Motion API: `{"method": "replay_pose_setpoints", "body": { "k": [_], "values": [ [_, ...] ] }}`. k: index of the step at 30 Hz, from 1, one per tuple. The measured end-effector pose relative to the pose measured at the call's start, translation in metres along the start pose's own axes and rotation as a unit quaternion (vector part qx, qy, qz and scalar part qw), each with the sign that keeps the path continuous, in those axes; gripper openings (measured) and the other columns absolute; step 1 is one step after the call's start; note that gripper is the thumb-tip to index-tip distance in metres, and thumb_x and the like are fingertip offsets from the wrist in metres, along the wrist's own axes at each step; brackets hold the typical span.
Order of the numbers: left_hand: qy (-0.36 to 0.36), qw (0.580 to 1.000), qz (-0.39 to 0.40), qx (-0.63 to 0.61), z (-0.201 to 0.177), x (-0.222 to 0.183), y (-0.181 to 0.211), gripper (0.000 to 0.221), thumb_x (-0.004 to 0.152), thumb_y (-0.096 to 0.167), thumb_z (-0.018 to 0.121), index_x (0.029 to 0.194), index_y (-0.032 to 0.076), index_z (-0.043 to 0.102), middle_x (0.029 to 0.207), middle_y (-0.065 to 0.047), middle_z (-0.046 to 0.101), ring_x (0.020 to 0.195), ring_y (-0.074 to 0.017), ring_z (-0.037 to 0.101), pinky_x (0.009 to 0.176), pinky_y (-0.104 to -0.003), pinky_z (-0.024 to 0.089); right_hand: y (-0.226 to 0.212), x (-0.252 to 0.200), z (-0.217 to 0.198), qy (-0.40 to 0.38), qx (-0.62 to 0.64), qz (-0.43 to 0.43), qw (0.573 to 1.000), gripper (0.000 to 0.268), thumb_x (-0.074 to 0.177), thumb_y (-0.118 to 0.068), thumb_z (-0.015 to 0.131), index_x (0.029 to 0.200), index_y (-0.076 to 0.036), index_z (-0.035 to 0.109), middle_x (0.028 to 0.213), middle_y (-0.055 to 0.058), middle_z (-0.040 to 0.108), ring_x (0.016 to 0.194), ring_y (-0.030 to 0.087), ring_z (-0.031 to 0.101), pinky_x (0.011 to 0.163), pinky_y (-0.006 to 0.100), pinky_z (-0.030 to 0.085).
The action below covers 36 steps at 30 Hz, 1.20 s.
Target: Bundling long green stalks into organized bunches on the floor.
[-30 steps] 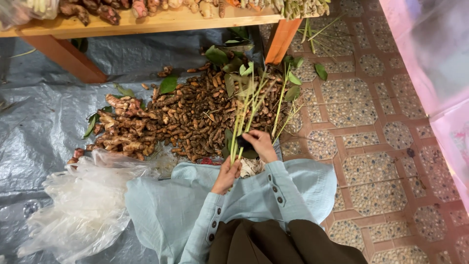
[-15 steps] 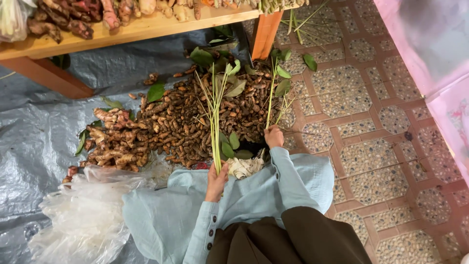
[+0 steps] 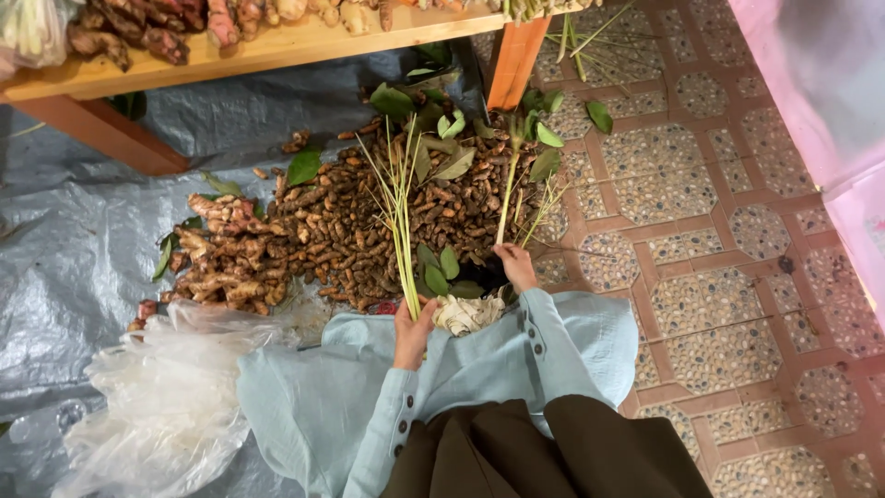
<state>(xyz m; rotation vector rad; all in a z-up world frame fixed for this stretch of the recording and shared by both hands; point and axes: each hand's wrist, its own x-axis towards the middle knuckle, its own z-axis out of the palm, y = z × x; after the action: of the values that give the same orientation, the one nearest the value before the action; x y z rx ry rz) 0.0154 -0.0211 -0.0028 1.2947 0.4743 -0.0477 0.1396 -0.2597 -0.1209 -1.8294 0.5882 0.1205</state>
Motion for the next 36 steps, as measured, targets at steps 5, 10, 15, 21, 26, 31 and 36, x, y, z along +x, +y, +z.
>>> {"method": "replay_pose_setpoints", "body": {
  "k": [5, 10, 15, 21, 26, 31, 36],
  "values": [
    [0.003, 1.0, -0.002, 0.023, 0.013, 0.021, 0.002, 0.024, 0.084, 0.018, 0.085, 0.094, 0.011, 0.064, 0.088, -0.007, 0.077, 0.061, -0.0048, 0.057, 0.05, -0.017, 0.045, -0.046, -0.094, 0.005, -0.084, 0.086, 0.001, 0.993, 0.046, 0.088, -0.042, 0.081, 0.109, -0.002, 0.077, 0.108, 0.021, 0.074, 0.11, 0.034, 0.065, 0.1, 0.046, 0.049],
    [-0.024, 0.999, 0.0, 0.022, 0.022, 0.04, -0.013, 0.029, 0.081, 0.021, 0.09, 0.099, 0.01, 0.071, 0.096, -0.009, 0.079, 0.07, -0.0096, 0.068, 0.056, -0.021, 0.053, -0.039, -0.133, 0.029, -0.186, 0.096, -0.043, 0.977, 0.028, 0.093, -0.029, 0.079, 0.11, -0.007, 0.077, 0.09, 0.006, 0.075, 0.088, 0.014, 0.065, 0.088, 0.035, 0.054],
    [-0.042, 0.998, -0.009, -0.042, 0.014, 0.035, -0.014, 0.03, 0.085, 0.014, 0.085, 0.107, 0.005, 0.066, 0.092, -0.014, 0.079, 0.067, -0.0124, 0.069, 0.056, -0.023, 0.057, -0.038, -0.147, 0.025, -0.254, 0.048, -0.115, 0.959, 0.025, 0.096, -0.028, 0.076, 0.11, -0.007, 0.079, 0.093, 0.011, 0.078, 0.092, 0.016, 0.066, 0.089, 0.036, 0.054],
    [-0.038, 0.997, 0.049, -0.037, -0.01, 0.029, -0.001, 0.027, 0.09, 0.015, 0.08, 0.112, 0.005, 0.067, 0.088, -0.011, 0.079, 0.073, -0.0107, 0.067, 0.061, -0.019, 0.049, -0.055, -0.13, -0.019, -0.093, -0.117, -0.012, 0.989, 0.09, 0.077, -0.062, 0.085, 0.145, -0.018, 0.047, 0.102, 0.01, 0.076, 0.101, 0.028, 0.072, 0.088, 0.044, 0.057],
    [-0.063, 0.993, 0.054, -0.079, -0.011, 0.026, -0.005, 0.026, 0.098, 0.013, 0.07, 0.121, 0.004, 0.062, 0.087, -0.011, 0.074, 0.068, -0.0136, 0.069, 0.052, -0.017, 0.049, -0.102, -0.146, -0.005, -0.041, 0.13, -0.07, 0.988, 0.056, 0.091, -0.033, 0.084, 0.128, -0.006, 0.052, 0.099, 0.01, 0.063, 0.088, 0.019, 0.061, 0.079, 0.036, 0.052],
    [-0.087, 0.99, 0.068, -0.083, -0.008, 0.038, -0.04, 0.029, 0.101, 0.004, 0.061, 0.129, 0.0, 0.056, 0.097, -0.013, 0.069, 0.071, -0.0201, 0.071, 0.056, -0.024, 0.055, -0.111, -0.17, 0.042, -0.035, 0.221, -0.089, 0.971, 0.012, 0.089, -0.023, 0.084, 0.094, -0.012, 0.078, 0.084, 0.001, 0.067, 0.084, 0.01, 0.057, 0.078, 0.025, 0.051],
    [-0.084, 0.992, 0.079, -0.05, -0.011, 0.01, -0.006, 0.029, 0.095, 0.001, 0.07, 0.123, 0.009, 0.066, 0.109, -0.009, 0.072, 0.097, -0.0177, 0.064, 0.088, -0.035, 0.054, -0.108, -0.178, 0.048, -0.103, 0.104, -0.108, 0.983, 0.04, 0.075, -0.024, 0.096, 0.105, -0.007, 0.075, 0.093, 0.009, 0.069, 0.087, 0.016, 0.064, 0.075, 0.031, 0.056]
  ]
}}
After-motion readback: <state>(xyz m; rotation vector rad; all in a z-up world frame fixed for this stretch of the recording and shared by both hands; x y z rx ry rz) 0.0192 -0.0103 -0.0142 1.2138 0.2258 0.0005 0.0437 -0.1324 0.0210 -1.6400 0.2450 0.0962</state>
